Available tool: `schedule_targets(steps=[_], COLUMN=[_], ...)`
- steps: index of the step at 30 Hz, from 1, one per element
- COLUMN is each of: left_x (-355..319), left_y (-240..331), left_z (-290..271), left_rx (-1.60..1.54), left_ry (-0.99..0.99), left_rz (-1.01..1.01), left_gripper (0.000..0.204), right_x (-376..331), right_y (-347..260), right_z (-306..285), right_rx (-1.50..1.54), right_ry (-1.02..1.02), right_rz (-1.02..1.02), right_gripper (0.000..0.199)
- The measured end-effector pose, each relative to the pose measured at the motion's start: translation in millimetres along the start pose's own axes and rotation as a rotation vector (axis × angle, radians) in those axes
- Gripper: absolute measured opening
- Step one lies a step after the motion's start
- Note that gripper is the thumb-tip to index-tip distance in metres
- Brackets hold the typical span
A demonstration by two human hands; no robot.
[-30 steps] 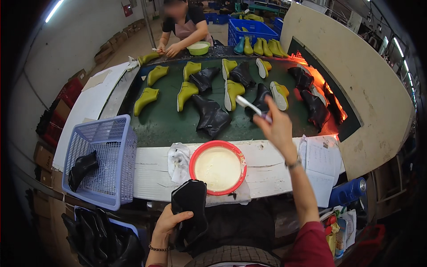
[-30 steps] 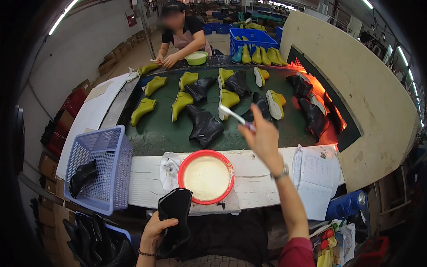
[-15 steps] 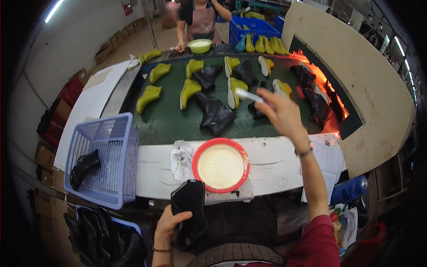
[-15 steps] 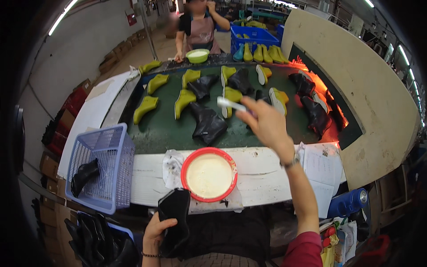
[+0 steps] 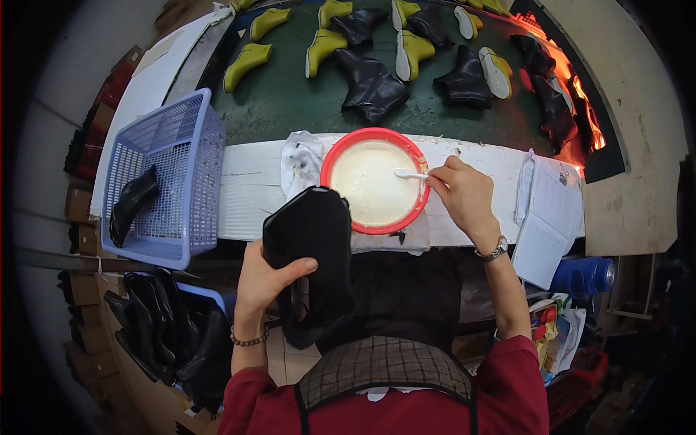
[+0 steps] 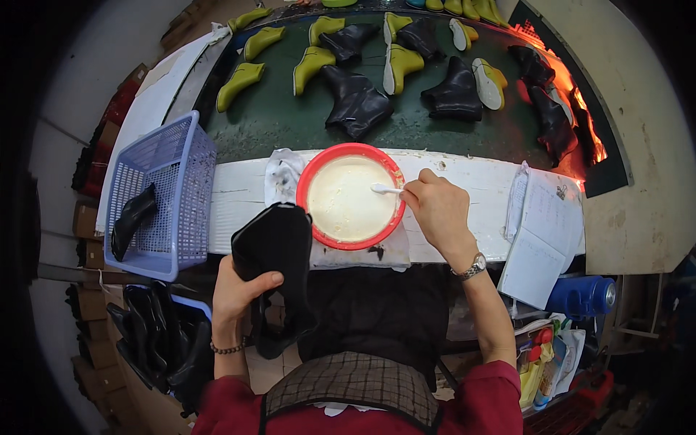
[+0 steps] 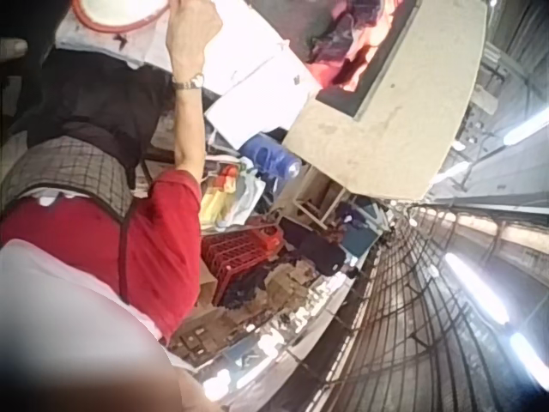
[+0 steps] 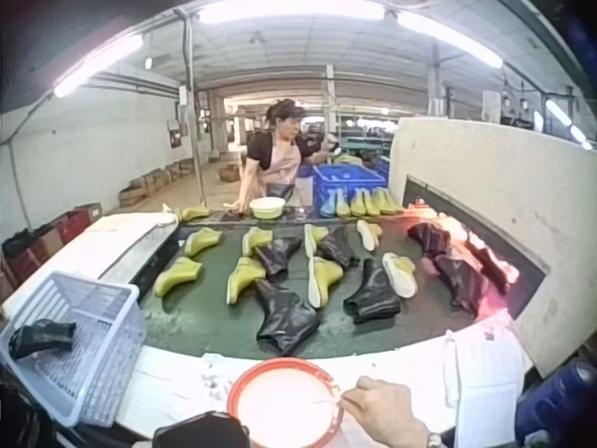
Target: Applying glue to the edges of leather boots using a brush and a bowl of adhesive.
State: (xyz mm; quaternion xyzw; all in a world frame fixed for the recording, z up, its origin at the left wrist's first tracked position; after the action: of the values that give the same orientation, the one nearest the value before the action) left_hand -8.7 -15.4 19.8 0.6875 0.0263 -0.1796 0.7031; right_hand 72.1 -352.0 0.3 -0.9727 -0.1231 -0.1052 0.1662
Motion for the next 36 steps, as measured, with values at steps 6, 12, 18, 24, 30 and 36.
schedule_targets(steps=[6, 12, 18, 24, 30, 36], left_x=[29, 44, 40, 42, 51, 56], left_y=[7, 4, 25, 40, 47, 45], left_z=[10, 20, 30, 9, 4, -1], left_rx=[0.001, -0.169, -0.234, -0.067, -0.099, 0.048], left_ry=[-0.099, -0.253, -0.291, -0.063, 0.0, -0.309], left_rz=[-0.035, -0.153, -0.125, 0.063, 0.152, -0.04], left_gripper=[0.046, 0.052, 0.054, 0.038, 0.034, 0.046], right_x=[-5, 7, 21, 15, 12, 54], right_y=[11, 0, -24, -31, -36, -40], right_z=[-1, -28, -41, -33, -21, -21], right_rx=[0.098, 0.732, 0.545, 0.56, 0.605, 0.648], right_ry=[0.003, 0.071, 0.028, 0.103, 0.051, 0.082], right_rz=[0.019, -0.089, -0.364, -0.318, -0.296, -0.372], right_gripper=[0.015, 0.015, 0.016, 0.015, 0.014, 0.011])
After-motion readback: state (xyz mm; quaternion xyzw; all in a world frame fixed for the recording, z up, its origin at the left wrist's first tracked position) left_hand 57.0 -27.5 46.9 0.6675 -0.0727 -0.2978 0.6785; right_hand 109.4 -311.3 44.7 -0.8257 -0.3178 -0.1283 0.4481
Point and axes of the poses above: each hand's wrist, its own x-axis towards the middle knuckle, its own z-axis out of the palm, y = z × x, the point moved 4 cm from there along x, towards the middle knuckle, and after that the axes turned 6 degrees about -y, right-handed, at the moved point
